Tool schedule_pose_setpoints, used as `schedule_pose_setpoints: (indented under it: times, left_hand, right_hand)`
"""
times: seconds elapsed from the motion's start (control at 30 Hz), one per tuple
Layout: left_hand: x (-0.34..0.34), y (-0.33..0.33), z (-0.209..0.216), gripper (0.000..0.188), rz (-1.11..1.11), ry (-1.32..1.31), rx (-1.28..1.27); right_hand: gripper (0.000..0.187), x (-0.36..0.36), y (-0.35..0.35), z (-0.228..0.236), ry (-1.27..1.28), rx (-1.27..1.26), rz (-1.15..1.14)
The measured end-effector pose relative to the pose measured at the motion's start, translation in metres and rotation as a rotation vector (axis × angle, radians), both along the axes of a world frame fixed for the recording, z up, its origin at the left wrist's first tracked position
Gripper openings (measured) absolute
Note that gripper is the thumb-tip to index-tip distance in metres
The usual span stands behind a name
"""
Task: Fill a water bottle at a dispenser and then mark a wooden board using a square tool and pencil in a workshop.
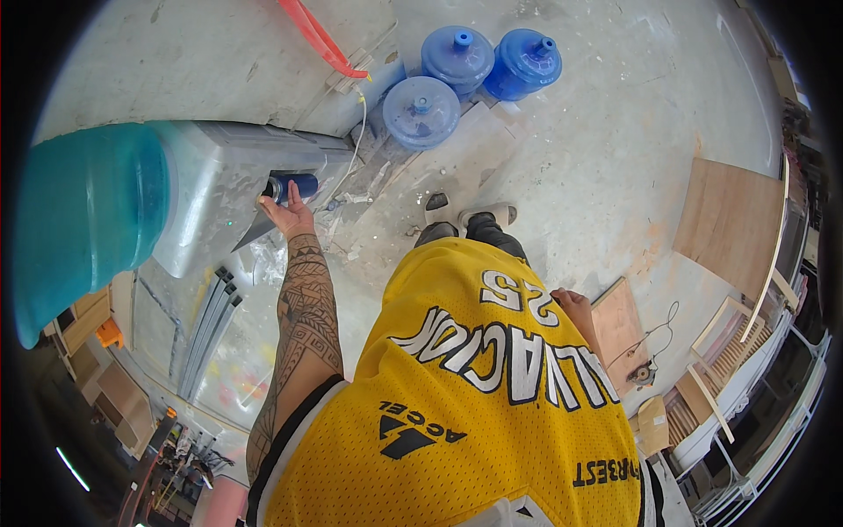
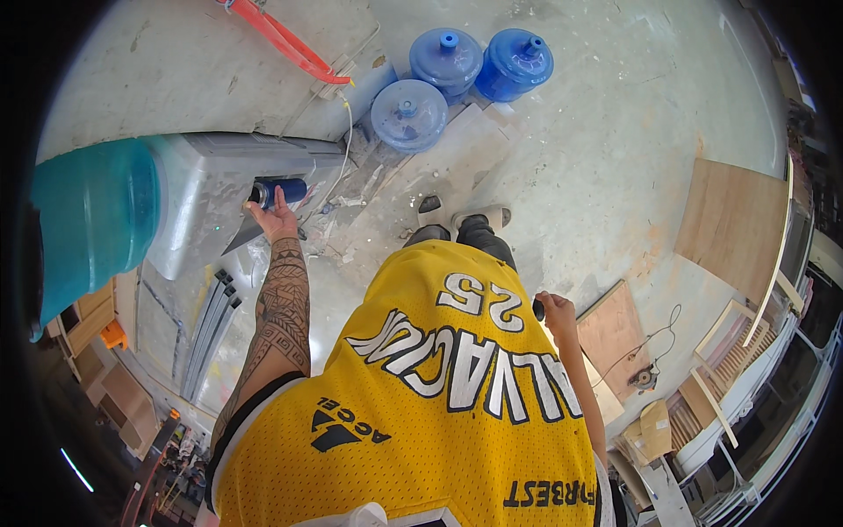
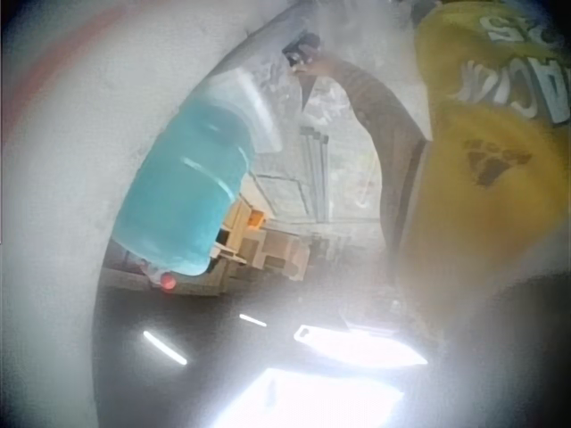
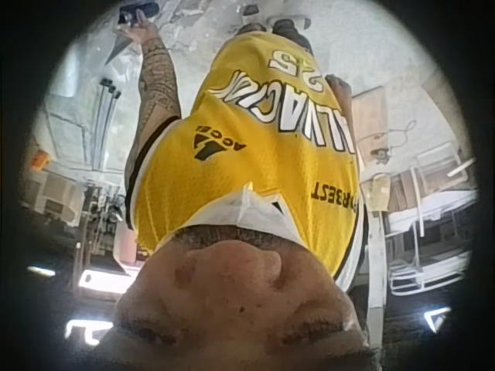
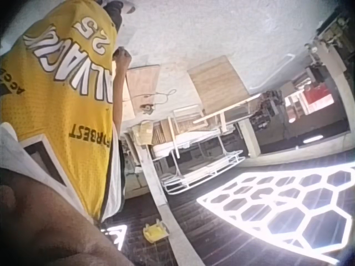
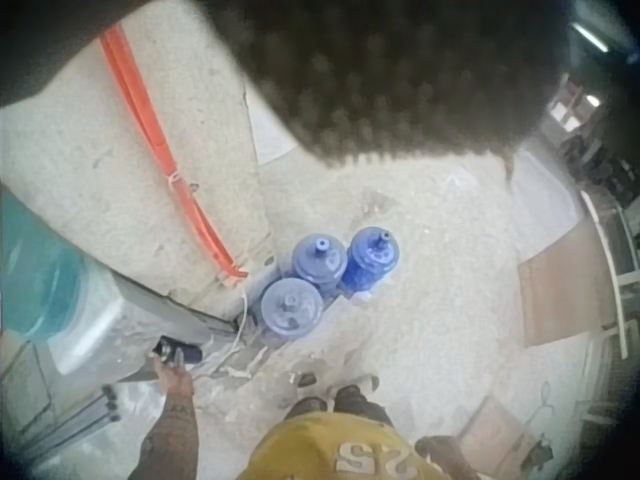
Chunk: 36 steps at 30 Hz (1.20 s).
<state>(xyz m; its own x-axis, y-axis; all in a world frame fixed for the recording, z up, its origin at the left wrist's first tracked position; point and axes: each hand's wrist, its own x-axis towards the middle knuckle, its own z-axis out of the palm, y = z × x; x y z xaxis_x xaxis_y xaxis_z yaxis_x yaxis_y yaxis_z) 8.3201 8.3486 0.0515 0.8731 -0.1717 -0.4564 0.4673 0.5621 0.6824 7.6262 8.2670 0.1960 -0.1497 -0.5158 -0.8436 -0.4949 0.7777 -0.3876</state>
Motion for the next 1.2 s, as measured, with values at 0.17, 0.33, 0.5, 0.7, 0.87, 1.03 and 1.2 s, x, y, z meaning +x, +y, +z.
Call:
schedule_pose_setpoints:
  times: [0.17,0.33,0.5,0.7,0.87,1.03,1.2]
  left_hand:
    - [-0.001,-0.002,0.001,0.085,-0.002,-0.002,-0.003]
    - [0.001,0.000,0.000,0.084,0.022,0.012,0.004]
    - [0.000,0.000,-0.001,0.085,-0.004,0.000,0.020]
    - [0.005,0.003,-0.006,0.086,-0.013,-0.001,-0.001]
    - [0.002,0.000,-0.006,0.087,-0.007,-0.006,0.015]
    - [0.002,0.000,-0.002,0.087,0.001,0.007,0.024]
    - [-0.002,-0.004,0.003,0.086,0.007,0.002,0.027]
  right_hand:
    - [0.034,0.003,0.003,-0.001,-0.006,-0.015,-0.008]
    - [0.035,-0.001,0.006,-0.004,0.008,-0.016,0.009]
    - [0.035,0.002,0.006,-0.002,0.030,-0.012,-0.002]
    - [0.033,0.008,0.003,0.002,0.010,0.005,-0.023]
    - [0.031,0.010,0.004,0.001,0.018,-0.003,-0.033]
    - [0.031,0.005,0.003,-0.002,-0.005,0.004,-0.019]
    - [0.033,0.005,0.004,-0.006,-0.001,-0.002,-0.015]
